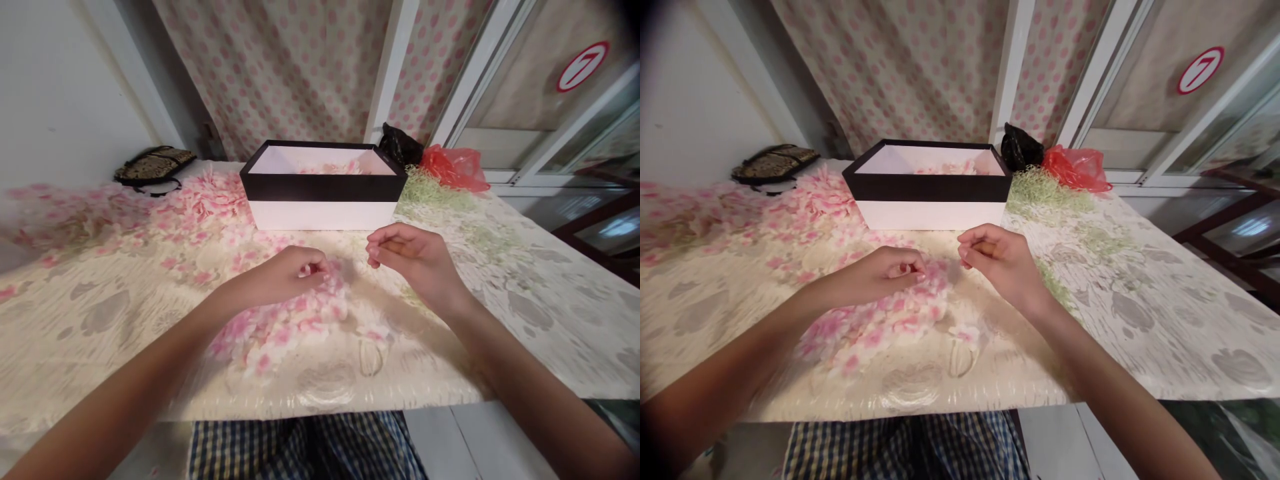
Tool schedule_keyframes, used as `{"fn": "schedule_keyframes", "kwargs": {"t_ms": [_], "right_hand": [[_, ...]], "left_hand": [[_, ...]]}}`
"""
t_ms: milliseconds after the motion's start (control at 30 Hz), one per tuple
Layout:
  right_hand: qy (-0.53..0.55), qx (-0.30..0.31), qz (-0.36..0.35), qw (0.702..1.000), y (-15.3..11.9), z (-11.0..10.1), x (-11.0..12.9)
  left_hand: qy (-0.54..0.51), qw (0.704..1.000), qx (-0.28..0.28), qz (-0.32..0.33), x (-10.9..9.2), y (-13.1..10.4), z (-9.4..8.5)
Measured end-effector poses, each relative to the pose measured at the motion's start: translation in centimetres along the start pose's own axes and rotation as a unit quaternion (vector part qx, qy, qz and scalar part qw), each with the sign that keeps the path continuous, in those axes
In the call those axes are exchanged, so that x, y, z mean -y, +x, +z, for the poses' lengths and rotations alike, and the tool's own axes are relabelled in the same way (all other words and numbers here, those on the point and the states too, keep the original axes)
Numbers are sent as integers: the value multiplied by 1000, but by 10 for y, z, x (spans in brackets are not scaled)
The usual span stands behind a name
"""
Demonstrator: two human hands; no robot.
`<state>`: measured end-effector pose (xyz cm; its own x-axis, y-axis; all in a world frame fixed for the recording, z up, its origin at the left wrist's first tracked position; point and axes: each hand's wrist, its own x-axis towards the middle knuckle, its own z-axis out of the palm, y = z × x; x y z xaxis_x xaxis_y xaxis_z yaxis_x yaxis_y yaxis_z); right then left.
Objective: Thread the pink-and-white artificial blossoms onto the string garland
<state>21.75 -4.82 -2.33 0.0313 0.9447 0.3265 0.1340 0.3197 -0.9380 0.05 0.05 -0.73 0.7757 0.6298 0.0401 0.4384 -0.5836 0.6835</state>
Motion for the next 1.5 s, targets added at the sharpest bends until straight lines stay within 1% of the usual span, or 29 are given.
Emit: {"fn": "schedule_keyframes", "kwargs": {"t_ms": [67, 133, 200, 233, 267, 333, 367, 400, 467, 533, 567, 633, 700, 800, 867, 933, 1000, 1067, 1133, 1167, 1233, 1300, 1367, 1433, 1500], "right_hand": [[-34, -6, -12, 999, 1, 1, -2], [-83, 30, -27, 996, -1, 2, -1], [-122, 117, -35, 985, -4, 5, 3], [-131, 172, -35, 976, -6, 7, 6], [-136, 228, -39, 963, -9, 10, 8], [-145, 326, -63, 932, -16, 16, 10], [-165, 362, -85, 914, -19, 20, 10], [-198, 386, -113, 894, -23, 23, 9], [-284, 403, -169, 854, -29, 29, 5], [-344, 402, -194, 826, -34, 33, 1], [-353, 403, -196, 821, -35, 35, 0], [-348, 410, -191, 821, -37, 36, -1], [-341, 414, -204, 819, -37, 36, -1], [-347, 395, -237, 817, -37, 36, 0], [-335, 366, -241, 834, -36, 33, 1], [-301, 313, -226, 872, -34, 29, 3], [-265, 226, -194, 917, -32, 25, 5], [-217, 131, -148, 956, -29, 22, 6], [-146, 63, -94, 983, -26, 20, 6], [-104, 46, -64, 991, -23, 20, 6], [-21, 28, -6, 999, -18, 19, 4], [52, 22, 44, 997, -13, 18, 1], [126, 20, 85, 988, -8, 18, -3], [191, 32, 126, 973, -5, 17, -5], [226, 36, 153, 961, -3, 17, -6]], "left_hand": [[21, 1000, -15, -3, 1, 0, 1], [31, 999, -38, -8, 4, 1, 2], [29, 997, -66, -10, 6, 1, 2], [22, 997, -71, -10, 6, 1, 2], [13, 998, -63, -10, 7, 1, 2], [1, 1000, -19, 6, 7, 1, 1], [4, 1000, 8, 28, 6, 1, 2], [17, 998, 33, 56, 6, 1, 2], [54, 991, 66, 106, 7, 1, 5], [77, 986, 83, 122, 9, 1, 7], [79, 986, 89, 119, 10, 0, 9], [71, 986, 95, 114, 11, 0, 10], [55, 988, 96, 110, 12, 0, 11], [14, 994, 69, 86, 11, 0, 11], [-19, 997, 50, 59, 9, 1, 9], [-41, 998, 36, 37, 8, 1, 6], [-53, 998, 14, 20, 7, 1, 4], [-65, 998, -17, 2, 7, 1, 2], [-86, 995, -47, -13, 8, 2, 1], [-95, 993, -61, -15, 9, 2, 0], [-103, 991, -85, -10, 12, 2, 1], [-88, 990, -110, -2, 14, 3, 2], [-58, 989, -133, 12, 15, 3, 4], [-41, 987, -155, 19, 14, 3, 5], [-42, 984, -174, 10, 12, 2, 6]]}}
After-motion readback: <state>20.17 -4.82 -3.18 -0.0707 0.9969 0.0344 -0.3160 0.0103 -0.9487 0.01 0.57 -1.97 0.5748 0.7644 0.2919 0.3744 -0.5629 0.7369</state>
